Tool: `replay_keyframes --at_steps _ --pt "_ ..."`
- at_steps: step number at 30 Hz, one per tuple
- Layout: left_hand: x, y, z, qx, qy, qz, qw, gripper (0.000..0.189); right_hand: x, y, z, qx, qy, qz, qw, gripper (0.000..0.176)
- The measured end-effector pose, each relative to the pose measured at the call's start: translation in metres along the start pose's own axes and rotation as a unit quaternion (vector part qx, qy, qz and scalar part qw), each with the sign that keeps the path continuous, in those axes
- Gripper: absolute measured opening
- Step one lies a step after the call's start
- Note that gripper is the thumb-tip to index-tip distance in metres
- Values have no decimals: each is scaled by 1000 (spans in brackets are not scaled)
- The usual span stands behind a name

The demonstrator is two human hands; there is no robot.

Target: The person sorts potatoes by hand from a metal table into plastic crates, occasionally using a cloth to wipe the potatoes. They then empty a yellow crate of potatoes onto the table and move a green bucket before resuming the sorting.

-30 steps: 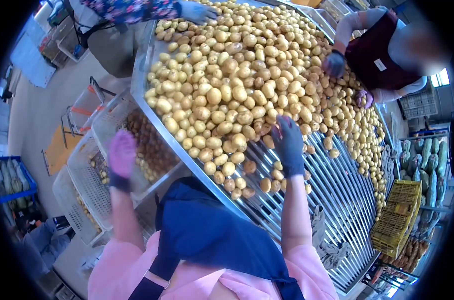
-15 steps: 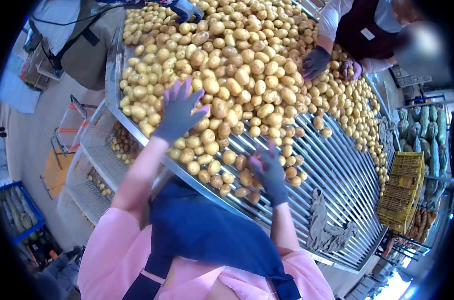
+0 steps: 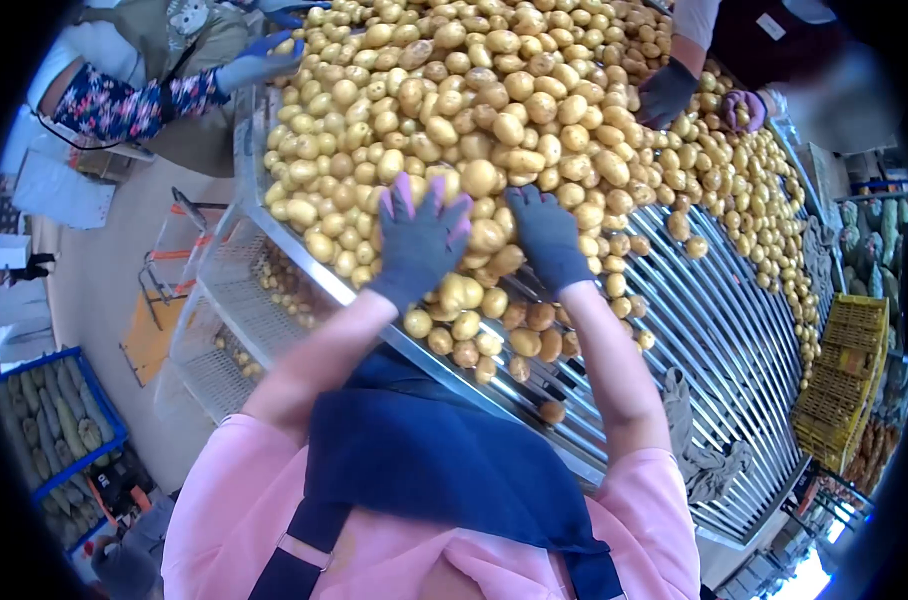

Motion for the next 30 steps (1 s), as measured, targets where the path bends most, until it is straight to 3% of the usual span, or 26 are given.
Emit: replay_keyframes --at_steps 2,5,6,8,9,10,11,12,14,16,18,20,21,23,24,25,26,28,29,30 --pt "-2 17 -30 40 52 125 990 58 4 1 -6 19 17 52 998 34" --pt "-9 35 -79 115 83 72 987 74 22 5 -21 58 36 52 996 19" --pt "-8 39 -89 115 173 72 976 76 29 5 -28 78 24 78 994 16" --pt "-13 41 -97 81 374 -26 924 68 20 15 -37 75 22 75 994 12" --pt "-12 43 -95 75 375 -28 923 68 18 23 -40 15 39 71 997 11" --pt "-13 42 -97 129 423 20 897 62 16 32 -37 -42 54 67 995 10" --pt "-15 43 -96 184 467 67 863 56 10 41 -36 -21 52 90 994 13" --pt "-18 43 -85 182 467 67 863 56 5 52 -34 -23 53 90 994 13" --pt "-28 49 -66 275 287 61 916 42 -7 75 -37 -12 46 78 996 15" --pt "-41 53 -18 176 188 -10 966 31 -15 94 -43 52 -57 75 994 22" --pt "-38 58 33 80 74 -4 994 23 -4 115 -59 75 -53 95 991 19" --pt "-10 74 86 -16 195 -33 980 16 -15 130 -73 139 -198 4 970 27" --pt "-2 67 96 -18 195 -32 980 16 -14 136 -80 205 -358 -18 911 20" --pt "13 48 122 -80 60 47 994 18 -13 133 -78 242 -390 -11 889 17" --pt "1 36 121 -22 -46 2 999 20 -12 131 -77 281 -419 -6 864 14" --pt "-1 27 130 -68 -75 -30 994 21 -35 117 -50 281 -344 16 896 18" --pt "-4 21 135 -113 -103 -63 986 23 -31 113 -31 206 -350 -3 914 15" --pt "-36 7 123 -100 -79 -147 981 25 -47 101 15 84 -221 -11 972 25" --pt "-46 4 108 -28 -21 -141 989 28 -40 100 27 28 -202 -23 979 36" --pt "-34 0 96 -43 154 24 987 27 -35 109 35 -37 -59 -41 997 32"
Point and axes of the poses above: each hand's wrist, its own y-axis away from the middle knuckle, its own x-axis out of the palm, z = x × y, the point moved 7 cm from there along -y, towards the middle knuckle, and after that the axes turned 8 degrees about x, right-handed, at the moved point
